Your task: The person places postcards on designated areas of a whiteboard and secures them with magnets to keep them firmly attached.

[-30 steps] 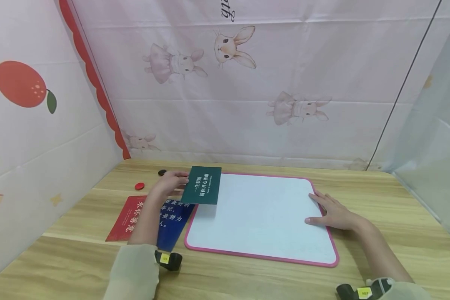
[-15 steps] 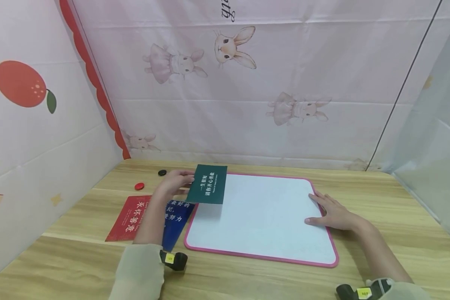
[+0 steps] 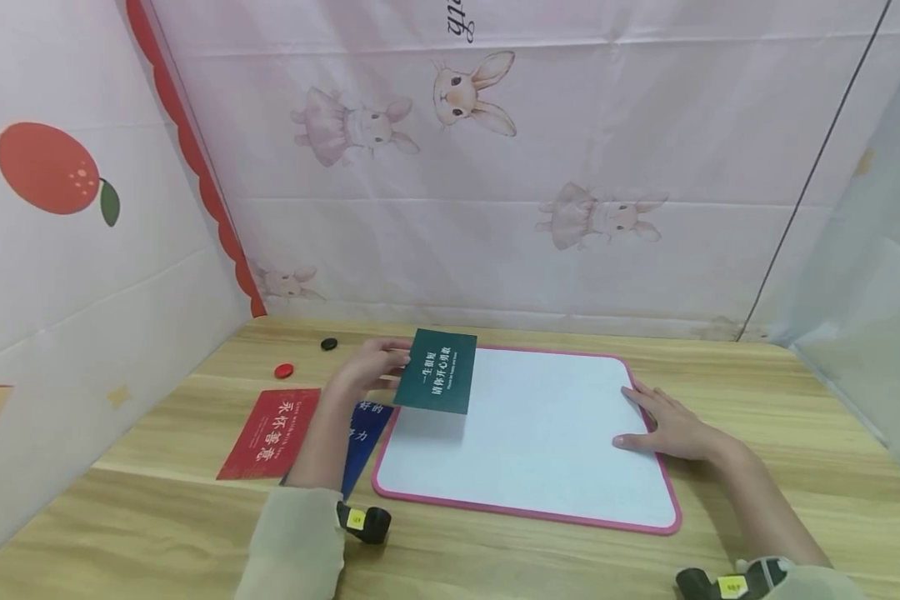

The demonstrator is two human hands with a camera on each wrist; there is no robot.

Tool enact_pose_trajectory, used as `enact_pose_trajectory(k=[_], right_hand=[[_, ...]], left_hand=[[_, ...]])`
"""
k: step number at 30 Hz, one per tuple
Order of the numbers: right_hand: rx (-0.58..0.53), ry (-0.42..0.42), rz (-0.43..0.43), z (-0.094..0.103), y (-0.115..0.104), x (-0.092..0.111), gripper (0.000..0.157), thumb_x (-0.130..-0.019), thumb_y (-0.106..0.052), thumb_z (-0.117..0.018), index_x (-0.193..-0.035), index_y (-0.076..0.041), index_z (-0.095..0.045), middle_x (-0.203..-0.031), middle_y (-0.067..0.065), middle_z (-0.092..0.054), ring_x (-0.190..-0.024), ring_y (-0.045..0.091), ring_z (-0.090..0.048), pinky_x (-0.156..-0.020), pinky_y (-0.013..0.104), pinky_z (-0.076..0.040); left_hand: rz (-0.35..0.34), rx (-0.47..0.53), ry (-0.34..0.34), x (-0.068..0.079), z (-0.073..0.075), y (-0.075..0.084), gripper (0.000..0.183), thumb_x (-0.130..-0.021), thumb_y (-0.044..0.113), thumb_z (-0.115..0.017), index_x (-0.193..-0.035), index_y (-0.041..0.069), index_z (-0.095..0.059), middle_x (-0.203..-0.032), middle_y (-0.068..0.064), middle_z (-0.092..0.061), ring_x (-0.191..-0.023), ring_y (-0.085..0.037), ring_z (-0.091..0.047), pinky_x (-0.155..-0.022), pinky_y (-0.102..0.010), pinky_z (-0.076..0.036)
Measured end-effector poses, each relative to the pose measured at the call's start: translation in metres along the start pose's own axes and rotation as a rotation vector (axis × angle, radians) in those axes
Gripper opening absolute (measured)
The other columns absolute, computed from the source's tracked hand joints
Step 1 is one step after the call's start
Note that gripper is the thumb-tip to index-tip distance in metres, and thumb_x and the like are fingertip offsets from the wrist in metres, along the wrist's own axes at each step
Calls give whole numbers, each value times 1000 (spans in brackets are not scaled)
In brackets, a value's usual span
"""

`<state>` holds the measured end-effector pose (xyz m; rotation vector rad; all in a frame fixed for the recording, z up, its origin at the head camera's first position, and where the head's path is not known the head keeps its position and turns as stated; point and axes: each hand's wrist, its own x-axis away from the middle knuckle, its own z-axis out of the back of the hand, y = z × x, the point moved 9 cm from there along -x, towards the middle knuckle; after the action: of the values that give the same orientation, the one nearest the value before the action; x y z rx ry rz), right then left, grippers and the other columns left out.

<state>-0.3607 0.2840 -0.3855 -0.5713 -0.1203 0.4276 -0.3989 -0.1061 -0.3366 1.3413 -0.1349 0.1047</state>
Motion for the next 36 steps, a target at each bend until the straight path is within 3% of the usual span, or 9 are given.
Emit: enact_pose_trajectory(k=[6,21,36], right_hand=[[4,-4,0,-1,1,0,85,-78,-37,-68,-141,3,-26,-144,30,-10,-127,53,-3,-89,73,-7],[-4,-1,-4,-2,3,4,85,-78,-36,-68,-141,2,-26,-145,30,-10,-127,53,-2,-89,73,-7],[-7,-6,-6,-1,0,3,85,-78,-36,-68,-141,3,-26,-144,31,-10,-127,53,-2,-89,74,-7]], left_hand=[[-2,4,-13,1,-3,-2,31,-92,3,-52,-122,2,-54,-101,-13,-60,-84,-23,-58,-73,-36,-50],[6,-41,-26,1,-13,-6,30,-91,4,-53,-122,1,-54,-97,-14,-60,-81,-24,-59,-69,-31,-52],[41,-112,-32,-6,-17,-16,33,-89,2,-56,-121,0,-54,-94,-12,-62,-76,-22,-61,-71,-35,-50]])
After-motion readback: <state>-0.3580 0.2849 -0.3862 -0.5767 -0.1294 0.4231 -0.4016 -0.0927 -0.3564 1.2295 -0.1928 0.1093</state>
